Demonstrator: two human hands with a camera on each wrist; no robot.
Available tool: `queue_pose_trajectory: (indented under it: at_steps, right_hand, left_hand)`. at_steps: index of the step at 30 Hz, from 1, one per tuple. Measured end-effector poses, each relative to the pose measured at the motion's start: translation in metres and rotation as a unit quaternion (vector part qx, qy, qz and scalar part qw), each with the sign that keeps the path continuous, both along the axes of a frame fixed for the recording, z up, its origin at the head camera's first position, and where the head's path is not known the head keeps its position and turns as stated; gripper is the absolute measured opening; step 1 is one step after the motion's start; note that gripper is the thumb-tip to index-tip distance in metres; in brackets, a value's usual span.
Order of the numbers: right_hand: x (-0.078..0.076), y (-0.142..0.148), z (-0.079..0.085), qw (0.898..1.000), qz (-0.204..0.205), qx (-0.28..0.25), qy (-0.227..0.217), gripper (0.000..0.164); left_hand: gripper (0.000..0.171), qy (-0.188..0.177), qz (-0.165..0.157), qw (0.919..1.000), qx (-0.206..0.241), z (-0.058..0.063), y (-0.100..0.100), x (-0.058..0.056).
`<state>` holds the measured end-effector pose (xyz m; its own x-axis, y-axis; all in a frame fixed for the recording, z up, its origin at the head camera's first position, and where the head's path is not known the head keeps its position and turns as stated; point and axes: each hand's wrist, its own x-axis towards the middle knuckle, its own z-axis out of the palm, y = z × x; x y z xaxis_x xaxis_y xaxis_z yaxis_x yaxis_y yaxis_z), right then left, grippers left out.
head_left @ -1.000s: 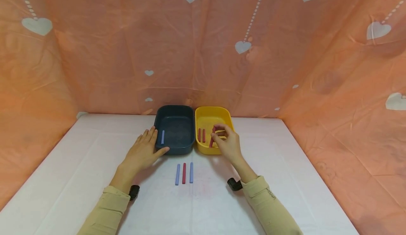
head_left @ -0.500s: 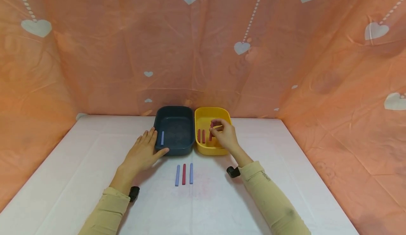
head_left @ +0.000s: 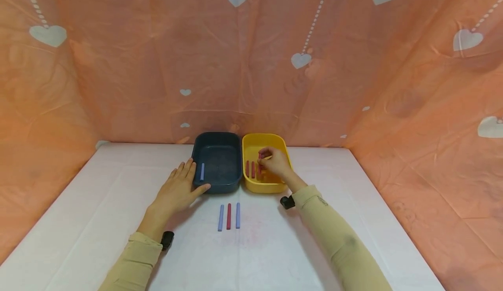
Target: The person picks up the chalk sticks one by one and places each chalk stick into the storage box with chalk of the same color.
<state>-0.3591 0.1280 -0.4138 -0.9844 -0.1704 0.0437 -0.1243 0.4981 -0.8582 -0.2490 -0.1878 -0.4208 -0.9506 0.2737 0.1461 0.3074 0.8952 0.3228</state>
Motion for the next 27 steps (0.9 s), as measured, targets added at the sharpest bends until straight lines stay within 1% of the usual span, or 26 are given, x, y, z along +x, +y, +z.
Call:
queue_pose_trajectory:
  at_steps: [4,7,11,16,22,27]
  right_hand:
    - [-0.006,0.001,-0.003,0.999,-0.002,0.034,-0.021,0.026]
    - [-0.009,0.001,-0.005,0.998,0.004,0.068,-0.018,0.025]
    - [-0.012,-0.001,-0.007,0.995,0.012,0.095,-0.018,0.024]
    - [-0.014,-0.003,-0.009,0.994,0.012,0.108,-0.024,0.023]
    - [-0.015,-0.006,-0.011,0.994,0.017,0.097,-0.043,0.024]
    - [-0.016,-0.007,-0.012,0.994,0.020,0.096,-0.048,0.023]
  left_hand:
    - [0.090,-0.001,-0.001,1.0000,0.001,0.000,0.000,0.000]
    - [0.090,-0.001,0.000,1.0000,0.000,-0.001,0.000,0.000]
    - [0.091,-0.001,0.001,1.0000,0.003,-0.002,-0.001,0.000]
    - [0.091,0.003,-0.003,1.0000,0.006,-0.003,-0.002,-0.001]
    - [0.091,0.003,-0.001,1.0000,0.007,-0.004,-0.002,-0.002]
    - [0.091,0.002,0.000,1.0000,0.007,-0.003,-0.001,-0.001]
